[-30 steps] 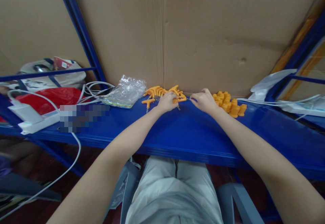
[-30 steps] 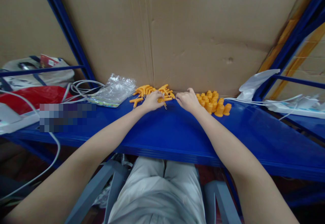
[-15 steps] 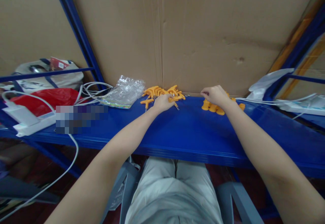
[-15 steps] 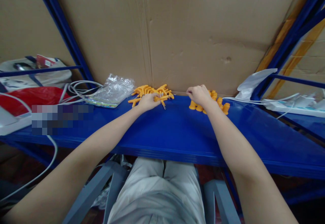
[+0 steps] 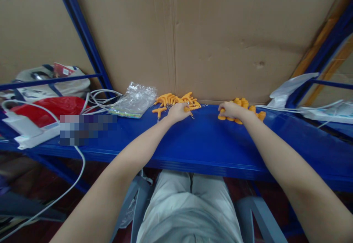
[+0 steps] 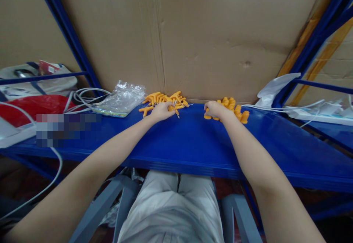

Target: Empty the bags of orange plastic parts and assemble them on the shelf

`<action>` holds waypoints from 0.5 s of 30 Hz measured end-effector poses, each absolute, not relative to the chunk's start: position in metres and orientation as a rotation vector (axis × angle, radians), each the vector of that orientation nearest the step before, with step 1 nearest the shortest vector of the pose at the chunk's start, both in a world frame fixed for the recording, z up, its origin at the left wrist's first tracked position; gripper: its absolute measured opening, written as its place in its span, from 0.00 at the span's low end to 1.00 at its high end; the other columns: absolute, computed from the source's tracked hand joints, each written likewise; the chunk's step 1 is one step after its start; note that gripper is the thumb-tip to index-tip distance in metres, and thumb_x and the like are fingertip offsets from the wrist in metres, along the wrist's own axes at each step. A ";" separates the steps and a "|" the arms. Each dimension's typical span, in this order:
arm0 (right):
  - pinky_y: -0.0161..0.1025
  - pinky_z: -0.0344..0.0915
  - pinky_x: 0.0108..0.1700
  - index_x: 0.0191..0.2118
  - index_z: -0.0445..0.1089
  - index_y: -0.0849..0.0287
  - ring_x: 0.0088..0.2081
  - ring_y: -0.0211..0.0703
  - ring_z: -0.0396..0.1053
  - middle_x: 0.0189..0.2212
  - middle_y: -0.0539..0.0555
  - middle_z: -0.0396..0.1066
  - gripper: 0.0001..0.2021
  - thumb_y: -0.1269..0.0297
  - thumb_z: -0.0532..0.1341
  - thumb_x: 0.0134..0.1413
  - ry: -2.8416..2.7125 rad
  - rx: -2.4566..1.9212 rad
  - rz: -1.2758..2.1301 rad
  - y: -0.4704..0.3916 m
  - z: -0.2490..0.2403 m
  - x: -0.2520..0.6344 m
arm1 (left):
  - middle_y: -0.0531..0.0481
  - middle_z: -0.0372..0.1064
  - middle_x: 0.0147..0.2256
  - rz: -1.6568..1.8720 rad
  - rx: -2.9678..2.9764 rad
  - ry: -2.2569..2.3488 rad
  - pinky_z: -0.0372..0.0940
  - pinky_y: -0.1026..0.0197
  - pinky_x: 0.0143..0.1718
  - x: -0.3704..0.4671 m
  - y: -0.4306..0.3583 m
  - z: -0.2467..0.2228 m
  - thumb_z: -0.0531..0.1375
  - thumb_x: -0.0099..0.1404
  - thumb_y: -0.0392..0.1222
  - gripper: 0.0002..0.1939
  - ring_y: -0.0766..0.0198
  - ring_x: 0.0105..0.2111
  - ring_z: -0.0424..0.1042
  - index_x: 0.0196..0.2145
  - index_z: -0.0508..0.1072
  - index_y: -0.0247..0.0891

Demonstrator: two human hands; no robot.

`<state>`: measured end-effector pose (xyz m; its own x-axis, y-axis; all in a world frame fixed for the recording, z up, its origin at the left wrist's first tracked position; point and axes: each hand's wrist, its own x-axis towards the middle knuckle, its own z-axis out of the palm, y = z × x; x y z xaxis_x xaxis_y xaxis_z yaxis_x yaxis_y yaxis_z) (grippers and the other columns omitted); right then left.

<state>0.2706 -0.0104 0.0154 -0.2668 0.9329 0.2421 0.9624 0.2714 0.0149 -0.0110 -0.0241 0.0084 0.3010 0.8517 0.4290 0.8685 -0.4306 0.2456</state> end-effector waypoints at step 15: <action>0.41 0.66 0.36 0.34 0.73 0.56 0.32 0.46 0.73 0.30 0.55 0.77 0.08 0.65 0.72 0.51 -2.324 -1.730 0.126 -0.022 0.007 0.246 | 0.41 0.80 0.44 -0.834 -2.574 -1.606 0.72 0.51 0.51 -0.010 -0.026 0.008 0.64 0.62 0.40 0.15 0.48 0.47 0.78 0.46 0.81 0.37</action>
